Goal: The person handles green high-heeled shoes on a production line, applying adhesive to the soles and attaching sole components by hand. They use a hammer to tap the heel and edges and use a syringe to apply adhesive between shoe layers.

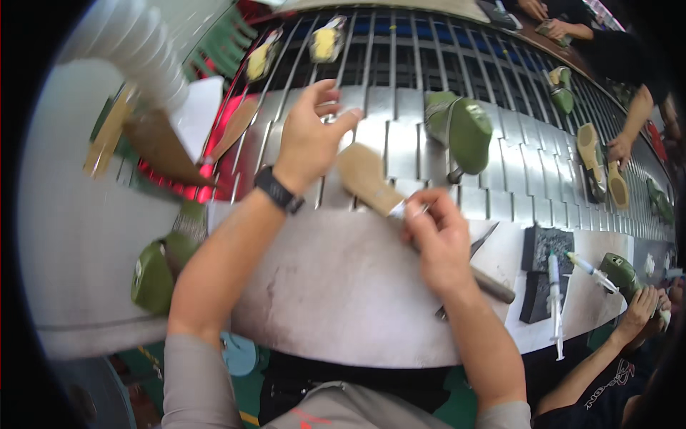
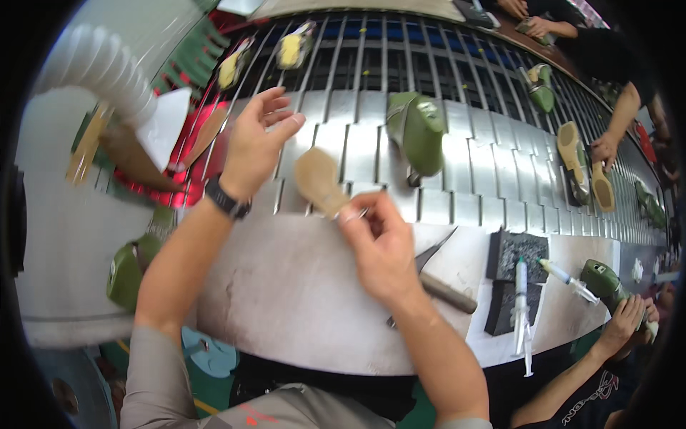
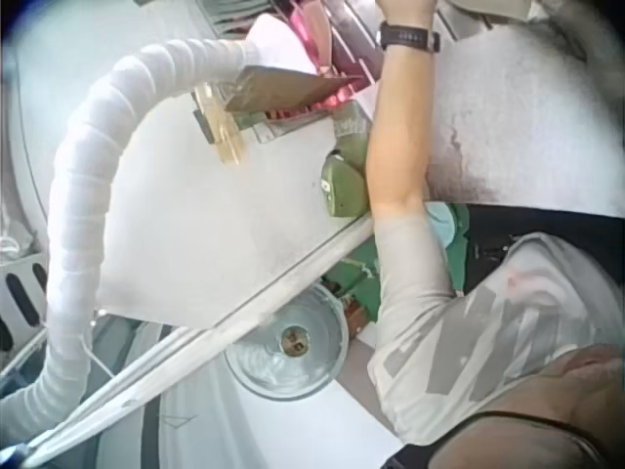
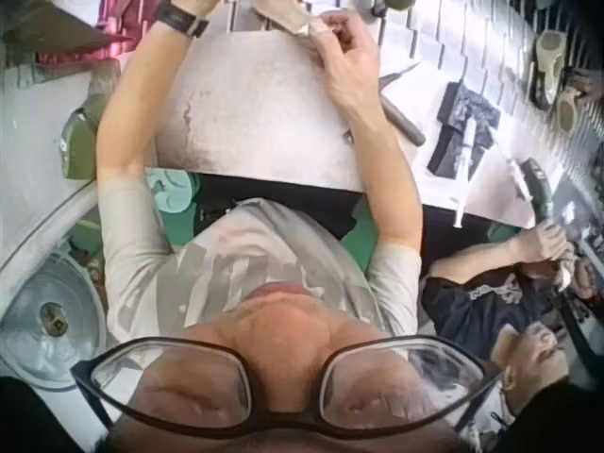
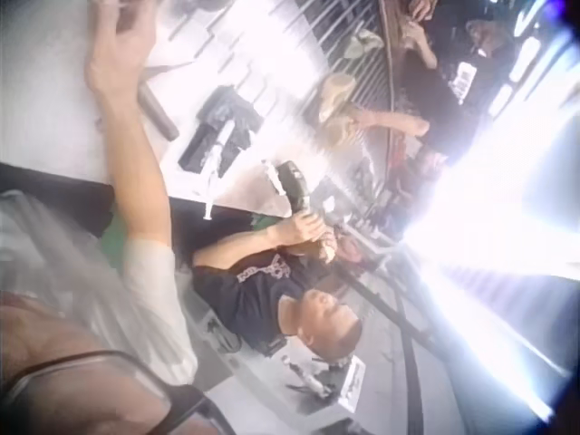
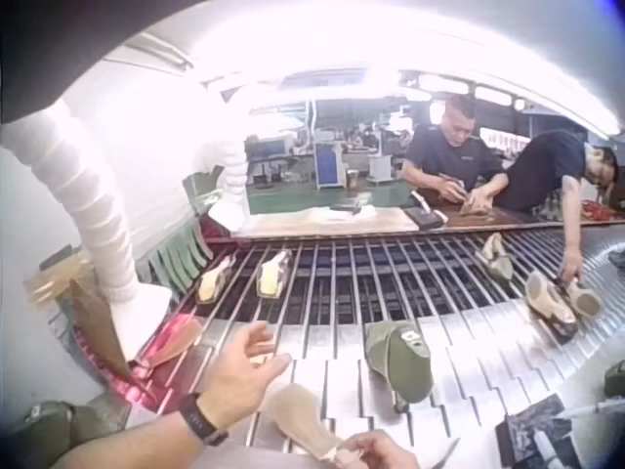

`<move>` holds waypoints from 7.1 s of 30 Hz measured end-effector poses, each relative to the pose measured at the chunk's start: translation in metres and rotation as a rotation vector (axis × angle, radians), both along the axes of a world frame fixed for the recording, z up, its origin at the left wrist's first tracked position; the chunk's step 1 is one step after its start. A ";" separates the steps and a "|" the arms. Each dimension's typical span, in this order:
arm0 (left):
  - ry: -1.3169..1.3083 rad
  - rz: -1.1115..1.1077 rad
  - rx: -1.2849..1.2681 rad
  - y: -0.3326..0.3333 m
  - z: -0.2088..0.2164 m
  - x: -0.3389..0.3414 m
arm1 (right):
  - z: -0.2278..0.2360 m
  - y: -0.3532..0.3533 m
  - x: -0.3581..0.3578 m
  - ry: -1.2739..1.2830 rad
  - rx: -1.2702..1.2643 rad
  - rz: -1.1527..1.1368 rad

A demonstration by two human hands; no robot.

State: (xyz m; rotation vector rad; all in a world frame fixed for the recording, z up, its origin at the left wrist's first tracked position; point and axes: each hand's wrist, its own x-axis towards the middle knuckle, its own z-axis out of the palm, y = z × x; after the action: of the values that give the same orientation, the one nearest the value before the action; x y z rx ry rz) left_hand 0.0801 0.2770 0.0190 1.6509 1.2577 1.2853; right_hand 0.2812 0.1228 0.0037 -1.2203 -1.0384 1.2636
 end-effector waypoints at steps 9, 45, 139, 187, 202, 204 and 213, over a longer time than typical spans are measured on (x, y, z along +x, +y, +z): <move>0.614 0.681 -0.224 0.285 -0.064 0.002 | -0.017 -0.004 0.004 0.018 0.036 0.026; 0.337 0.388 0.314 -0.325 -0.082 -0.191 | 0.035 -0.088 -0.053 -0.767 0.685 0.123; -0.773 -0.696 -0.150 -0.333 0.078 -0.098 | 0.094 -0.253 -0.108 0.209 0.101 0.382; -0.648 -0.749 -0.061 -0.285 0.066 -0.102 | 0.109 -0.207 -0.101 0.244 -0.091 0.261; -0.559 -0.410 -0.128 -0.369 0.095 -0.153 | 0.078 -0.255 -0.147 -0.144 0.390 0.457; -0.532 -0.378 -0.145 -0.368 0.098 -0.157 | 0.084 -0.255 -0.152 -0.206 0.369 0.459; -0.281 -0.193 0.037 -0.359 0.097 -0.163 | 0.091 -0.234 -0.157 -0.230 0.439 0.558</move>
State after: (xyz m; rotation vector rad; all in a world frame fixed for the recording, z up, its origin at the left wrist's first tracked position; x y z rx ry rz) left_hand -0.0825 -0.0825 0.1156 1.5124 0.8908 1.3704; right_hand 0.1243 -0.1107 0.0950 -0.7665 -1.8041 1.2219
